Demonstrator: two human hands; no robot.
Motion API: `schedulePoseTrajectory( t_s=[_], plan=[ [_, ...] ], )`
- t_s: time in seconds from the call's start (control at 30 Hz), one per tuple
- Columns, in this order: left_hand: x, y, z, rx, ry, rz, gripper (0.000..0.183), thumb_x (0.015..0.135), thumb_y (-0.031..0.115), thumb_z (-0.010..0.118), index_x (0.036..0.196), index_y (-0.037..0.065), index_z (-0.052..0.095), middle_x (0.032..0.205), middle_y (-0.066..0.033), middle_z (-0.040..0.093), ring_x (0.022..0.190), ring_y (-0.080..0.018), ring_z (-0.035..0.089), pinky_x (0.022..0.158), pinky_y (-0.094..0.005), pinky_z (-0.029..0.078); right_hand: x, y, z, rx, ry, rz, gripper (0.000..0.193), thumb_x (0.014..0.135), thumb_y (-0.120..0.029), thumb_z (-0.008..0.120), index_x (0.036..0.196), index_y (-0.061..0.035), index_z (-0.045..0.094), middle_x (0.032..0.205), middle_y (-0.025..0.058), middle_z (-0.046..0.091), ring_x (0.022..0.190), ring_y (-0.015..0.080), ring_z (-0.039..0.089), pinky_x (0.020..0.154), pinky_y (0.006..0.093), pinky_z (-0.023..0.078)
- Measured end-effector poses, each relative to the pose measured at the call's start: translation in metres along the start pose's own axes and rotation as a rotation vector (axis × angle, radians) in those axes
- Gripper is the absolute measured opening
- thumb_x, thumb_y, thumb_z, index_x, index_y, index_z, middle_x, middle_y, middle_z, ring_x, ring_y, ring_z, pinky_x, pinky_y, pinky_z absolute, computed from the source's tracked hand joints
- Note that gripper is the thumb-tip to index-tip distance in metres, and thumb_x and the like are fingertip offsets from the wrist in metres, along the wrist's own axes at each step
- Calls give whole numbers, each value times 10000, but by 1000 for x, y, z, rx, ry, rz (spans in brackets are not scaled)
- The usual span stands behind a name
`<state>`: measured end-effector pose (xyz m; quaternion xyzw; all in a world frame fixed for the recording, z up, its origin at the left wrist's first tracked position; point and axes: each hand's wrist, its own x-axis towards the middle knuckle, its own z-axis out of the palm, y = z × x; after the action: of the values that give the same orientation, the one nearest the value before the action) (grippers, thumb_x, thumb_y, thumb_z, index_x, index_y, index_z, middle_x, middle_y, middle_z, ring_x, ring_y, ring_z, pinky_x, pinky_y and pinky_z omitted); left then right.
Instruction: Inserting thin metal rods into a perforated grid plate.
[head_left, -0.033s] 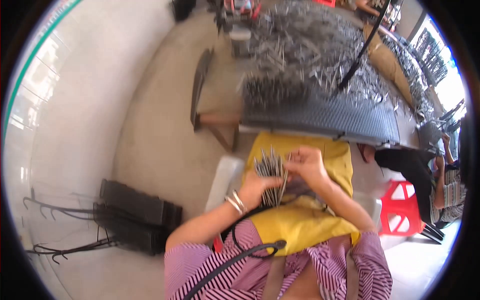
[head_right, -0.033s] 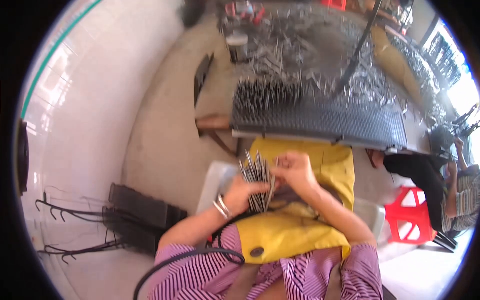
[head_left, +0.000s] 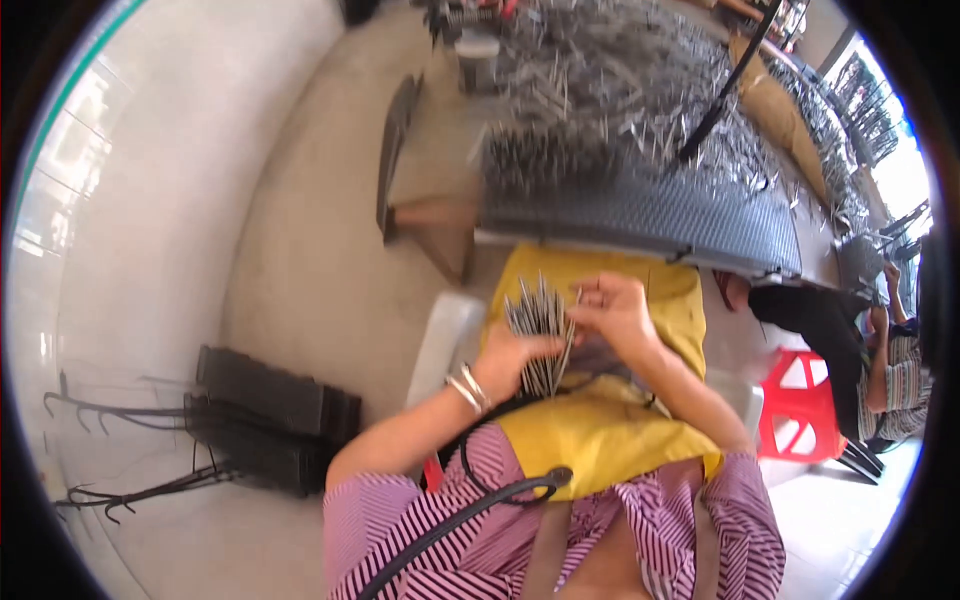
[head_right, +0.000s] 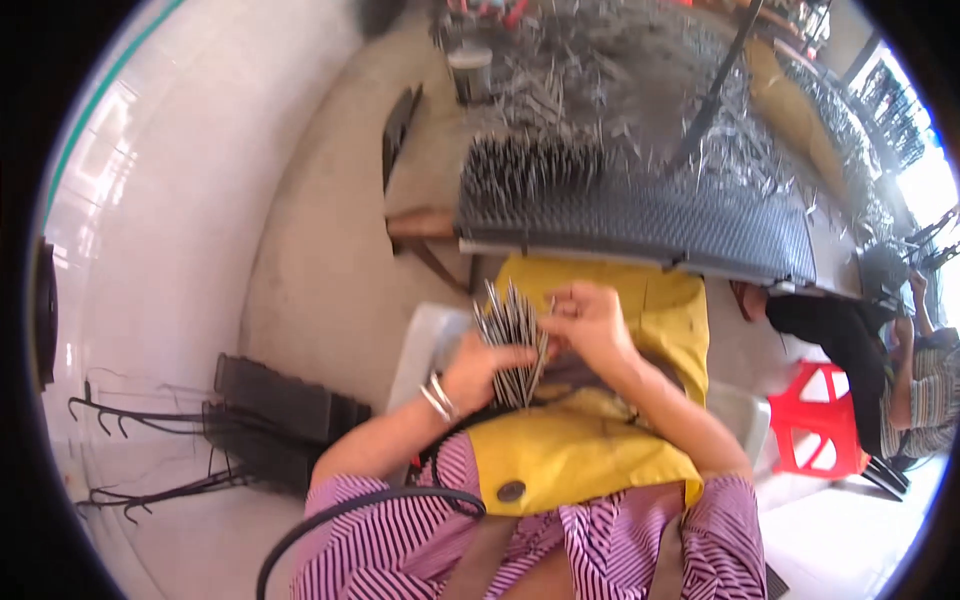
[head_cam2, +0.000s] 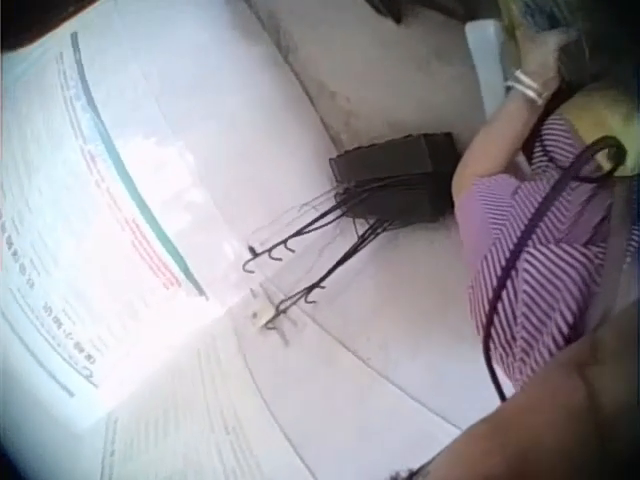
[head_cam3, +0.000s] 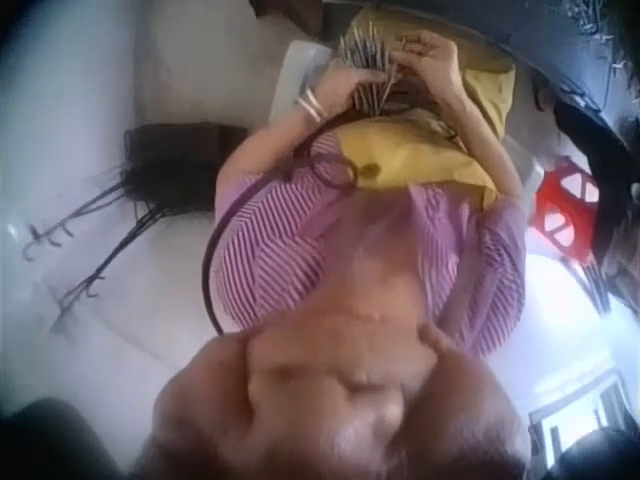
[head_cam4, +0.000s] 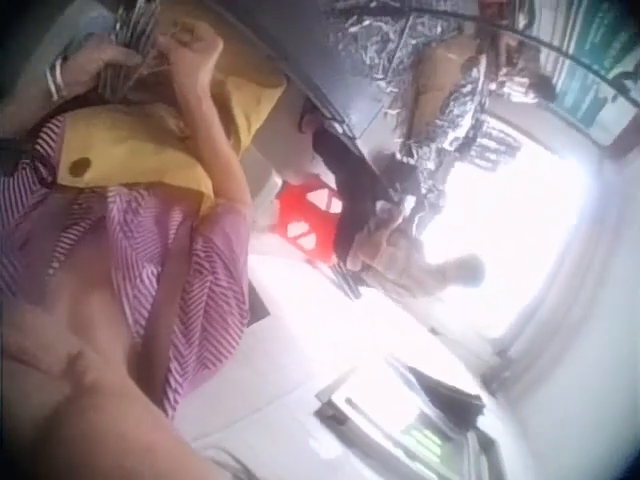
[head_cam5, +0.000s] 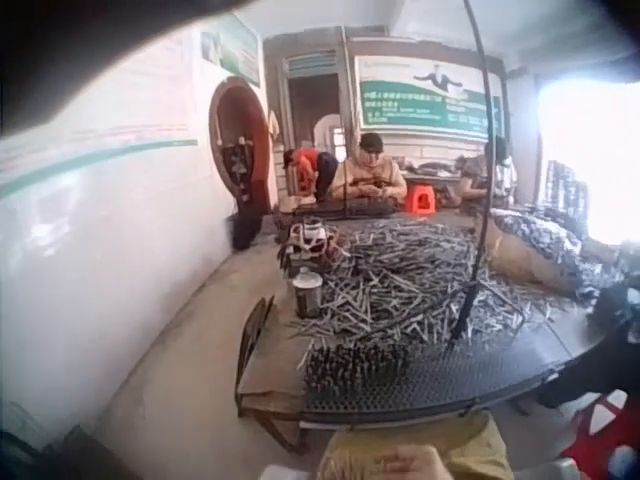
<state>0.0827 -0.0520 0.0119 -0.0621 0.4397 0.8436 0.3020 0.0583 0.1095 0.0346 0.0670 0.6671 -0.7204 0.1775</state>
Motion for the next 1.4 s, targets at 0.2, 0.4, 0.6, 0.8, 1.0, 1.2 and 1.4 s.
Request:
schedulePoseTrajectory(
  t_s=[0.2, 0.4, 0.6, 0.8, 1.0, 1.2, 1.4],
  plan=[
    [7, -1, -2, -61, 59, 39, 261, 655, -42, 608, 911, -6, 566, 848, -70, 611, 759, -164, 585, 718, -276, 462, 4, -9, -6, -47, -34, 87, 267, 713, 43, 603, 951, 111, 504, 684, 133, 599, 481, 152, 563, 441, 222, 455],
    [4, -5, -11, -133, 168, -24, 90, 701, 26, 620, 747, 0, 546, 611, -114, 574, 527, -201, 570, 495, -298, 489, 24, -41, -14, -39, 134, -223, 227, 729, 44, 584, 944, 77, 521, 745, 135, 618, 577, 148, 588, 491, 215, 477],
    [4, -7, -15, -159, 168, -62, 93, 702, 25, 620, 751, -8, 548, 629, -112, 582, 549, -192, 582, 504, -292, 496, 62, -75, 19, -312, 300, -640, 200, 765, 22, 569, 958, 58, 534, 823, 118, 629, 646, 127, 597, 562, 198, 485],
    [5, -5, -13, -174, 179, -79, 97, 698, 24, 619, 750, -10, 545, 629, -113, 582, 549, -189, 581, 502, -290, 494, 93, -72, 33, -450, 210, -1048, 205, 759, 34, 571, 961, 11, 544, 819, 59, 639, 653, 85, 595, 604, 178, 484],
    [6, -3, -9, -213, 181, -77, 107, 673, -1, 619, 749, -43, 557, 621, -119, 581, 519, -181, 572, 457, -267, 462, 104, -63, 38, -639, 227, -1161, 210, 761, 31, 570, 968, 9, 539, 817, 53, 641, 679, 85, 600, 612, 184, 489],
    [4, -1, -9, -230, 197, -126, 125, 675, -6, 614, 779, -46, 555, 622, -115, 577, 517, -180, 571, 445, -270, 461, 103, -67, 42, -473, 183, -985, 184, 774, 38, 552, 957, 28, 532, 827, 70, 637, 691, 101, 600, 635, 194, 489],
    [4, 0, -9, -242, 203, -131, 130, 669, -18, 611, 773, -45, 539, 628, -116, 572, 512, -184, 570, 437, -279, 465, 105, -60, 43, -464, 168, -940, 179, 777, 34, 552, 954, 35, 529, 836, 84, 635, 697, 112, 602, 637, 199, 488]
  ],
)
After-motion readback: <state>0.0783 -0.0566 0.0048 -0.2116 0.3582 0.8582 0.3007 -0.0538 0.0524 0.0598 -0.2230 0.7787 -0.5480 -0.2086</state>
